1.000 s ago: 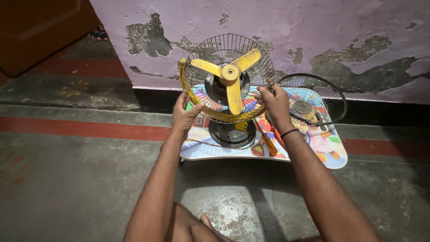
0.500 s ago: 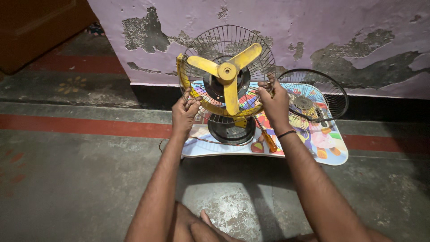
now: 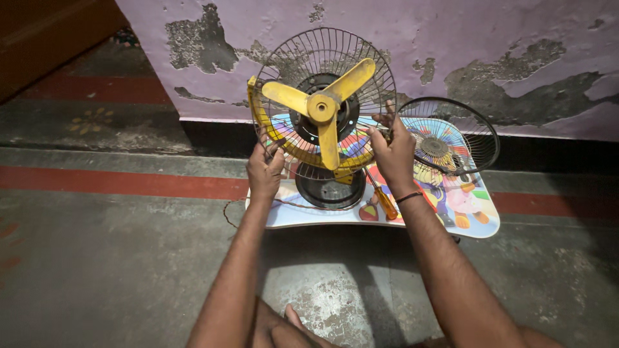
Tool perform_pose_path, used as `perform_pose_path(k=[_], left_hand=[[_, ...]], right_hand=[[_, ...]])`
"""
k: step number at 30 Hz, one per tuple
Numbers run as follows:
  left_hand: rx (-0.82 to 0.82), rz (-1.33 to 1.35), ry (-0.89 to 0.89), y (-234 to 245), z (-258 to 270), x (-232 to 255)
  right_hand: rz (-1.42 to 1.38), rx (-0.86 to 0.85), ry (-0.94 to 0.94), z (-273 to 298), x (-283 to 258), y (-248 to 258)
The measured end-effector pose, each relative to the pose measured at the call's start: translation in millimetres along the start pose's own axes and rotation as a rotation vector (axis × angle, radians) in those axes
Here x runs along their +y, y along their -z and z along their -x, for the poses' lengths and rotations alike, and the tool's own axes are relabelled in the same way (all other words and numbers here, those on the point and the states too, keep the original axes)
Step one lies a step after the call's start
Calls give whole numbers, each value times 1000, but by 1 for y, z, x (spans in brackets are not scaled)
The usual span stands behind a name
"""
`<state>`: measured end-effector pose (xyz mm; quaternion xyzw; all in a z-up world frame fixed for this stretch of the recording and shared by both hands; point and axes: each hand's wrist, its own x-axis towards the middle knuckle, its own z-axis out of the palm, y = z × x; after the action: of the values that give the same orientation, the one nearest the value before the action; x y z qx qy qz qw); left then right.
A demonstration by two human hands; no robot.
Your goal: The person disassembles a yellow electric fan by removing the front grill, then using a screwdriver to loosen the central nut and remove the fan blades. The removed parts are placed on a small table.
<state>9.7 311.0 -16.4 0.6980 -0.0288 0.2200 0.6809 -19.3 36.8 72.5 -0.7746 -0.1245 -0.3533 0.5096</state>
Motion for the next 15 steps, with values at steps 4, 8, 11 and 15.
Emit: perform_pose_path(k=[4,8,11,15], left_hand=[[51,-77,-315,-4,5,5],[119,-220,-345,-8,5,2],[150,-329,-303,-11,1,-1],[158,-364,-265,-13,1,0]], right_hand=[[10,8,8,4,-2,-2],[67,25,56,4,0,-5],[83,56,155,6,3,-6],[55,53,118,7,4,-7]])
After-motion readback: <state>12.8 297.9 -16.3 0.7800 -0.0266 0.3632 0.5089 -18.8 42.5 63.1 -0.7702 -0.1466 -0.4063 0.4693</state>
